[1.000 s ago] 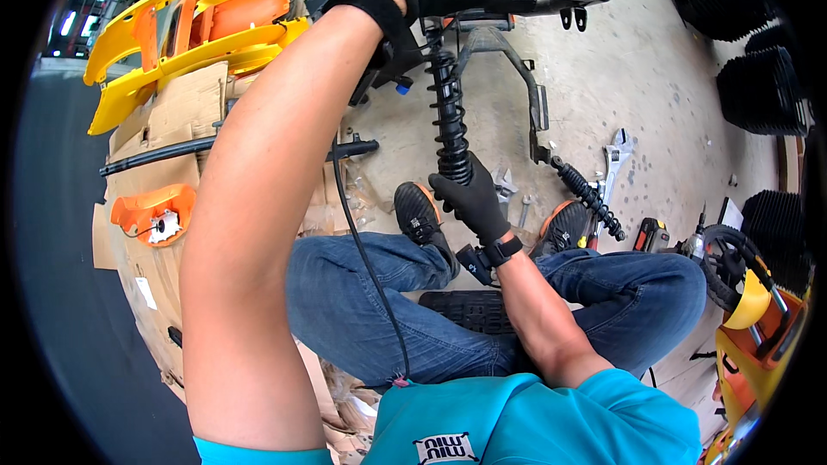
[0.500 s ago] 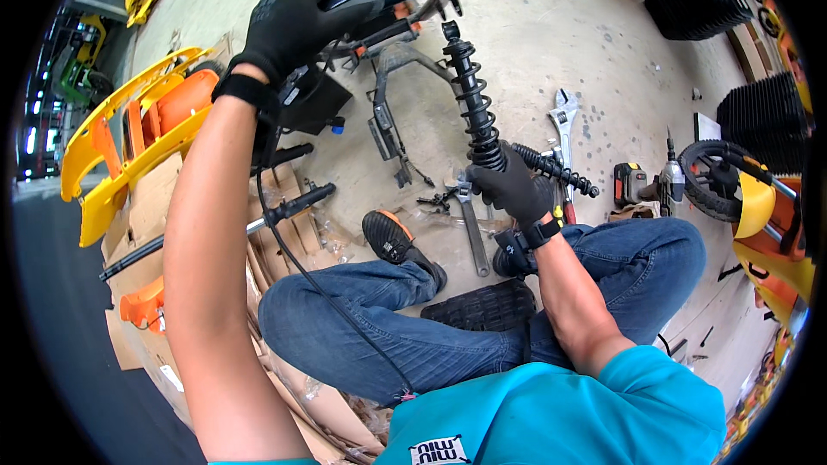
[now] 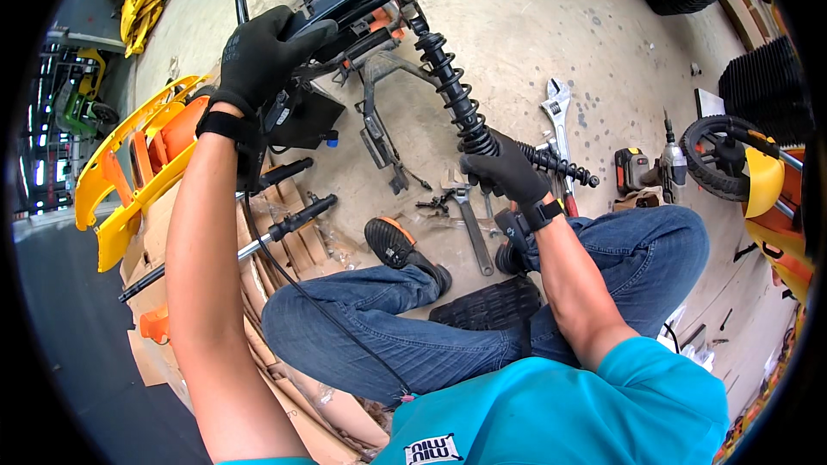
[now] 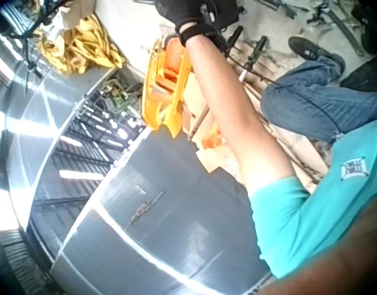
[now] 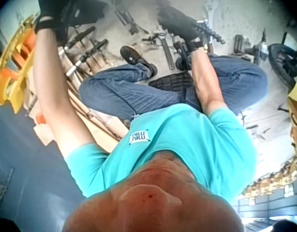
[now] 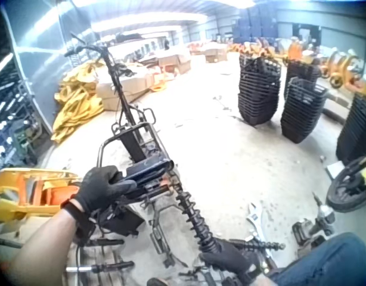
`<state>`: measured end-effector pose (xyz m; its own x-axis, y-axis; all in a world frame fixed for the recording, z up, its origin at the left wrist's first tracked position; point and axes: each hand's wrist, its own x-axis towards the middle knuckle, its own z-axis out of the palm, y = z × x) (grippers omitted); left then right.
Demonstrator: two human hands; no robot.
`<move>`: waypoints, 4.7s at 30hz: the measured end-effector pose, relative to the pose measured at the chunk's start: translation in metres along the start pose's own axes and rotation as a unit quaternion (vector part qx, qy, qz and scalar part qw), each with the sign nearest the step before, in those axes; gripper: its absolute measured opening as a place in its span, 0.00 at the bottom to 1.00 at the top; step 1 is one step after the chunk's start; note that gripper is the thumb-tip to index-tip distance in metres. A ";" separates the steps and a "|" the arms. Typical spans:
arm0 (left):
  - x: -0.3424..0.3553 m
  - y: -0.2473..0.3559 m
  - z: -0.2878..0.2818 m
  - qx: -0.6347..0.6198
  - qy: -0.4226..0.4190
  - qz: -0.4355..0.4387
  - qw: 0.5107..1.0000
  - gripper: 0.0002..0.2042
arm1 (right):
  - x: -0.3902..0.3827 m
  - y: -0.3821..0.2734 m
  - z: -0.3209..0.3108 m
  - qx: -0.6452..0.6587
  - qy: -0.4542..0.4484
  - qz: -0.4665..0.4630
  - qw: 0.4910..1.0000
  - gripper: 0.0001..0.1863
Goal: The person installs a rear shock absorber onto a vehicle frame by hand, aligning the component with the upper mount and inserting a bolt to secure it.
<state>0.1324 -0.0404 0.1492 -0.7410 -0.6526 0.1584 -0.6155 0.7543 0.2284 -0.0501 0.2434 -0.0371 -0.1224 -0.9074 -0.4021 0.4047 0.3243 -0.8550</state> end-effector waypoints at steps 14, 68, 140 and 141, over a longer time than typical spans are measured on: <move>0.001 0.003 0.000 -0.001 -0.004 -0.005 1.000 0.26 | 0.011 -0.002 -0.001 0.027 -0.009 -0.006 1.000 0.20; -0.002 0.006 0.004 0.036 0.009 0.008 0.999 0.27 | 0.009 0.010 0.050 0.082 0.059 -0.043 0.994 0.18; 0.004 0.014 0.000 0.015 0.001 -0.022 1.000 0.28 | 0.004 -0.036 -0.008 -0.013 -0.005 0.013 1.000 0.18; 0.006 0.013 0.001 0.013 0.005 -0.015 1.000 0.28 | 0.004 -0.035 -0.008 -0.007 -0.006 0.014 1.000 0.18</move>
<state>0.1196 -0.0342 0.1526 -0.7195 -0.6756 0.1611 -0.6442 0.7358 0.2088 -0.0722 0.2304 -0.0112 -0.1004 -0.9012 -0.4216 0.3954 0.3527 -0.8481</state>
